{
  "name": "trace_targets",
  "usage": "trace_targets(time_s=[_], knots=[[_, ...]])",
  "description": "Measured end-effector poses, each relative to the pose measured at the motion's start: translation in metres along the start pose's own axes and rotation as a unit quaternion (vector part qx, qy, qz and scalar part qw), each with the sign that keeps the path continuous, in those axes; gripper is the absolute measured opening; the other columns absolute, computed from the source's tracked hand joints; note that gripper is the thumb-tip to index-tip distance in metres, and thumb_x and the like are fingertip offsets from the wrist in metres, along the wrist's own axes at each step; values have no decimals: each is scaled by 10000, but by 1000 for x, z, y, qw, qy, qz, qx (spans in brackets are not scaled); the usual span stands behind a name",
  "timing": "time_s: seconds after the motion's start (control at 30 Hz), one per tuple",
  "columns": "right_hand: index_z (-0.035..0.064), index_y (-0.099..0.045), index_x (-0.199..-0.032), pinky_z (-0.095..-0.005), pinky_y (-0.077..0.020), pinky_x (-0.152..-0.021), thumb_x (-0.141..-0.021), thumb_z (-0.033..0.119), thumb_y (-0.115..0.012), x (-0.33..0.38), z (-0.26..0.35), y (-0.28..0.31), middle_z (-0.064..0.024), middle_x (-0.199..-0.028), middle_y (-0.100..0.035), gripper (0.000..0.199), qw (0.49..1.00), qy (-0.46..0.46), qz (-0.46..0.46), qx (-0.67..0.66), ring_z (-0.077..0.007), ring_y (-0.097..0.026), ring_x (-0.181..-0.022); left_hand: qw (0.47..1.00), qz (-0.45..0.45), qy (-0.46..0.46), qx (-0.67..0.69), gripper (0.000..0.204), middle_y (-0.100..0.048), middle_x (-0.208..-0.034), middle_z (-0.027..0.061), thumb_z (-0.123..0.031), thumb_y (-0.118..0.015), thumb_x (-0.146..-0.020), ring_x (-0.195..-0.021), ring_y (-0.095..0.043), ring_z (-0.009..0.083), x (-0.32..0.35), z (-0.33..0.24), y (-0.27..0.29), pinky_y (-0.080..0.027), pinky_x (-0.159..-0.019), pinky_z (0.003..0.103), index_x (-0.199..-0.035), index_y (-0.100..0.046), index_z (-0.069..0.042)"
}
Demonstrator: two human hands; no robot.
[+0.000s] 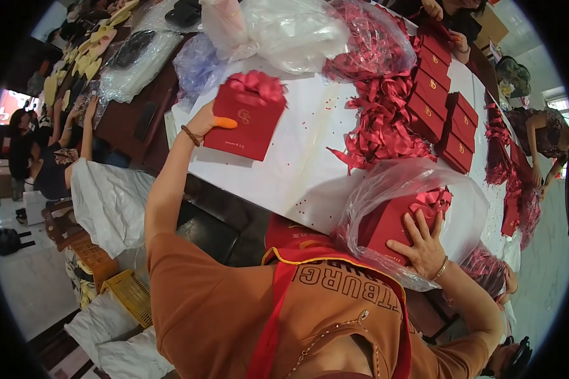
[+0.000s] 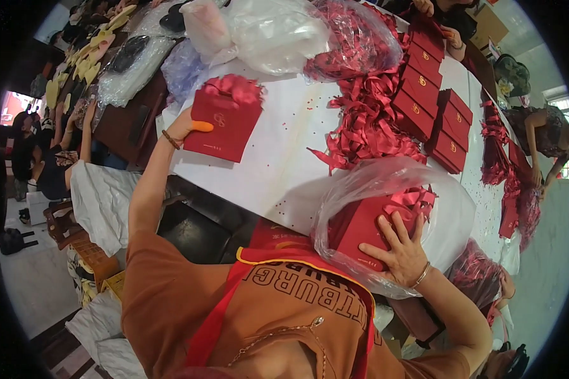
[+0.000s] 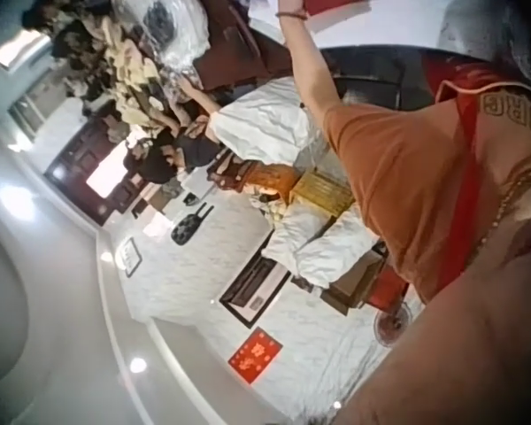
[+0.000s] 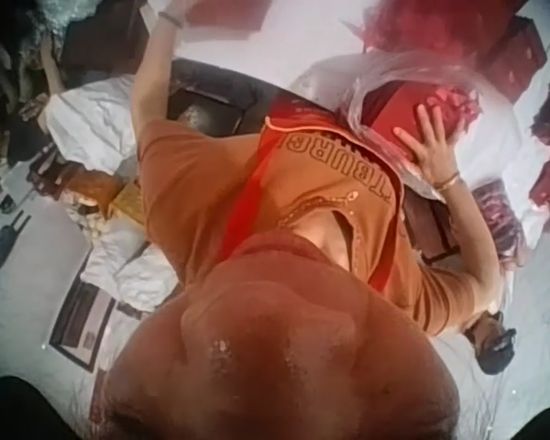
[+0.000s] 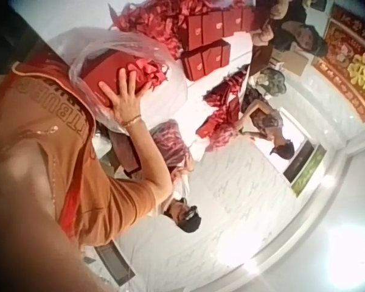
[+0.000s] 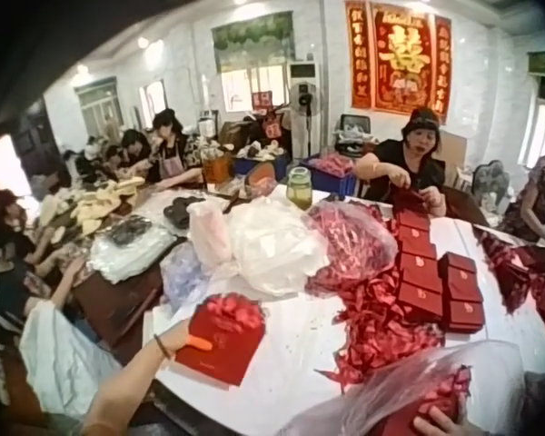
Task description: Packaging stacks of red gift bags into large plastic sacks.
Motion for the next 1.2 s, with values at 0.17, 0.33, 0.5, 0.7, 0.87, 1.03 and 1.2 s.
trace_targets(time_s=[0.17, 0.33, 0.5, 0.7, 0.87, 1.03, 1.2], knots=[[352, -456, -1257, -709, -6, -946, -778, 619, -404, -7, -2, 1, -192, -1408, -250, 551, 1000, 0, -3, 3, -407, -173, -1314, 771, 28, -144, -620, 735, -513, -1052, 152, -127, -731, -577, -979, -515, 344, 11, -45, -97, -456, -800, 397, -1239, -412, -118], [352, -451, -1264, -691, 1, -966, -785, 587, -429, -8, -2, 6, -175, -1420, -241, 534, 1000, -2, -19, -13, -388, -174, -1322, 663, 15, -129, -737, 819, -516, -1034, 121, -254, -789, -567, -954, -521, 305, 8, -29, -120, -436, -750, 395, -1266, -376, -146], [357, -452, -1264, -683, -1, -975, -771, 600, -442, -3, 0, 2, -164, -1424, -241, 549, 999, -7, -44, -24, -379, -174, -1325, 667, -33, -177, -723, 932, -521, -1030, 107, -396, -809, -527, -936, -526, 287, 15, -22, -127, -411, -727, 387, -1292, -344, -137], [365, -440, -1273, -683, -6, -975, -761, 611, -452, -3, -1, -1, -161, -1424, -241, 568, 998, -2, -56, -8, -374, -176, -1325, 674, -26, -166, -719, 847, -546, -989, 113, -405, -787, -564, -896, -546, 287, 19, -14, -134, -427, -713, 396, -1241, -384, -95], [363, -439, -1274, -684, -12, -973, -758, 611, -457, -5, 0, 1, -160, -1425, -240, 573, 998, 0, -60, 4, -373, -174, -1326, 677, -34, -135, -723, 473, -593, -817, 123, -295, -746, -645, -760, -584, 306, 14, -11, -138, -453, -637, 405, -967, -484, -67], [350, -456, -1262, -691, -15, -965, -747, 620, -461, -5, 1, 2, -167, -1421, -244, 581, 998, -3, -64, 1, -373, -171, -1326, 714, -47, -140, -684, 477, -592, -759, 133, -310, -755, -634, -736, -584, 317, 11, -18, -137, -455, -628, 413, -938, -490, -54], [350, -463, -1257, -696, -12, -961, -746, 621, -459, -3, 1, 0, -176, -1418, -245, 578, 999, 0, -50, 2, -386, -172, -1324, 856, -158, -224, -438, 548, -620, -863, 122, -279, -791, -622, -813, -605, 273, 7, 4, -121, -480, -711, 366, -1034, -507, -55]])
Point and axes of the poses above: each hand's wrist, its own x-axis away from the middle knuckle, its own y-axis out of the back of the hand, z = x × y, the point moved 1 cm from there along -x, towards the middle knuckle
